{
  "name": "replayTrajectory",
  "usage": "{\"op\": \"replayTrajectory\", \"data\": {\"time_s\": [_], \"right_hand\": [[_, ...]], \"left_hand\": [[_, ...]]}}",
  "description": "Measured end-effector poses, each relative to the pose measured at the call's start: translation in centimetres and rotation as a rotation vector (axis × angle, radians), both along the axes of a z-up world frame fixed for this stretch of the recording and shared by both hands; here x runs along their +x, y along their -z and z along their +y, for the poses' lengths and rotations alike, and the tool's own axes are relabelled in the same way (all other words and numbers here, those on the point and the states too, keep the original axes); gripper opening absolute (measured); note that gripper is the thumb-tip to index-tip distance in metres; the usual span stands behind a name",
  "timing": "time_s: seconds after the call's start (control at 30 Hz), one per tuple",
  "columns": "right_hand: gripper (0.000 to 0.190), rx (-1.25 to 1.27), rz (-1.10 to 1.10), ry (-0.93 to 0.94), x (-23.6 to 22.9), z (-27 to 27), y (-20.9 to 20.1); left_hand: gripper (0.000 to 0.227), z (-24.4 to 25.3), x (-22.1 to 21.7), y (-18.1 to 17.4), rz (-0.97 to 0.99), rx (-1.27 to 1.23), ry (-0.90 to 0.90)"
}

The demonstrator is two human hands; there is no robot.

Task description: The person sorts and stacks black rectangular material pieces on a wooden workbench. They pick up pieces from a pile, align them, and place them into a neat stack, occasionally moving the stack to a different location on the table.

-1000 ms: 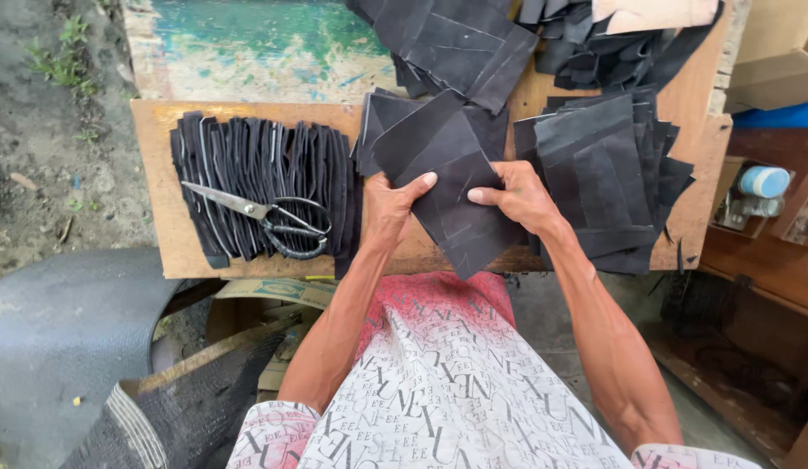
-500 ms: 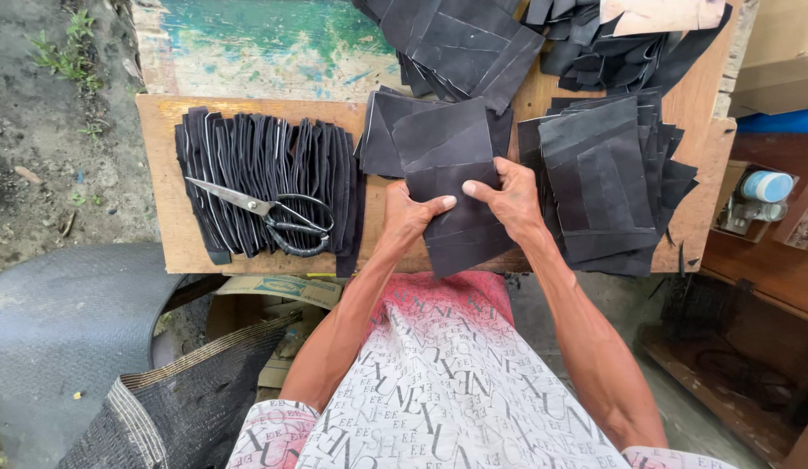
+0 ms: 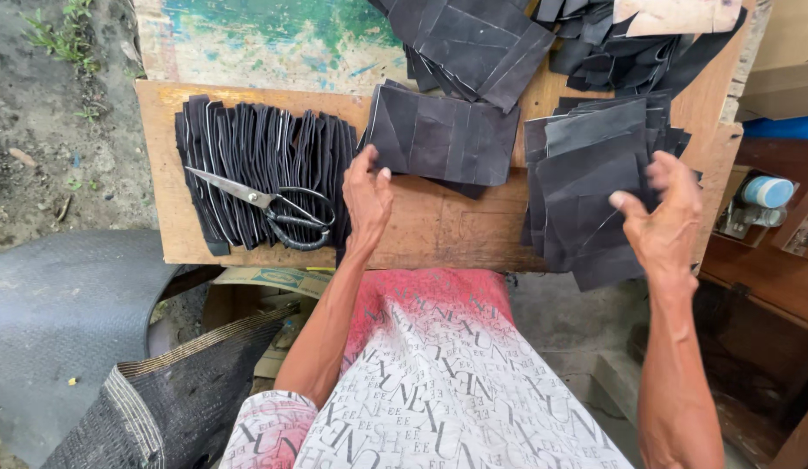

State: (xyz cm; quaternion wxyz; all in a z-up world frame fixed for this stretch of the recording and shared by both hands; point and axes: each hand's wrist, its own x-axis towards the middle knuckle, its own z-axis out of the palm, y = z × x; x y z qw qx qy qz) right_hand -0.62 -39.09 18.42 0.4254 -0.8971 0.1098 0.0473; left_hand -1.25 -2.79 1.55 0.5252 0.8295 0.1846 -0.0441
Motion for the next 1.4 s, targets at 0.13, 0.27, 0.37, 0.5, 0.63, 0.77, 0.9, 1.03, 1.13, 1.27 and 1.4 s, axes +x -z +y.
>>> {"op": "replayTrajectory", "data": {"time_s": [0.13, 0.27, 0.37, 0.5, 0.63, 0.77, 0.9, 1.03, 1.13, 1.27, 1.4], "right_hand": [[0.024, -0.123, -0.106, -0.049, -0.4, 3.5, 3.3], [0.062, 0.107, 0.064, -0.053, -0.9, 9.6, 12.1], [0.070, -0.060, 0.017, 0.027, -0.9, 10.7, 17.6], [0.081, -0.178, -0.005, 0.043, -0.5, 10.9, 20.7], [0.067, -0.015, 0.213, 0.230, 1.4, 10.9, 21.0], [0.050, 0.262, 0.421, 0.408, 2.4, 10.4, 20.6], [0.040, 0.447, 0.491, 0.416, 1.7, 9.9, 19.5], [0.043, 0.884, 0.512, 0.390, 0.9, 11.0, 16.4], [0.045, 1.091, 0.656, 0.480, 0.4, 12.0, 12.8], [0.045, 1.187, 0.696, 0.495, -2.2, 13.2, 10.2], [0.036, 1.073, 0.702, 0.170, -5.6, 13.6, 10.4]], "left_hand": [[0.055, -0.4, 0.0, 0.6, -0.103, 0.205, 0.060], [0.060, -1.0, 0.1, 0.2, -0.084, 0.210, 0.058], [0.062, -0.6, -0.2, -0.2, -0.023, 0.088, 0.071], [0.066, 0.0, 0.3, 0.2, 0.137, -0.064, 0.011], [0.071, 0.7, 0.5, 1.1, 0.110, -0.290, -0.044], [0.066, 1.2, -0.6, 1.3, 0.088, -0.355, -0.127], [0.049, 0.0, -3.9, 2.5, 0.202, -0.418, -0.230], [0.063, -1.4, -6.3, 4.8, 0.413, -1.041, -0.299], [0.080, -1.9, -6.2, 4.1, 0.475, -1.636, -0.410], [0.086, -2.4, -4.0, 1.9, 0.288, -1.906, -0.407], [0.068, -2.0, -0.2, 1.5, 0.265, -1.710, -0.506]]}}
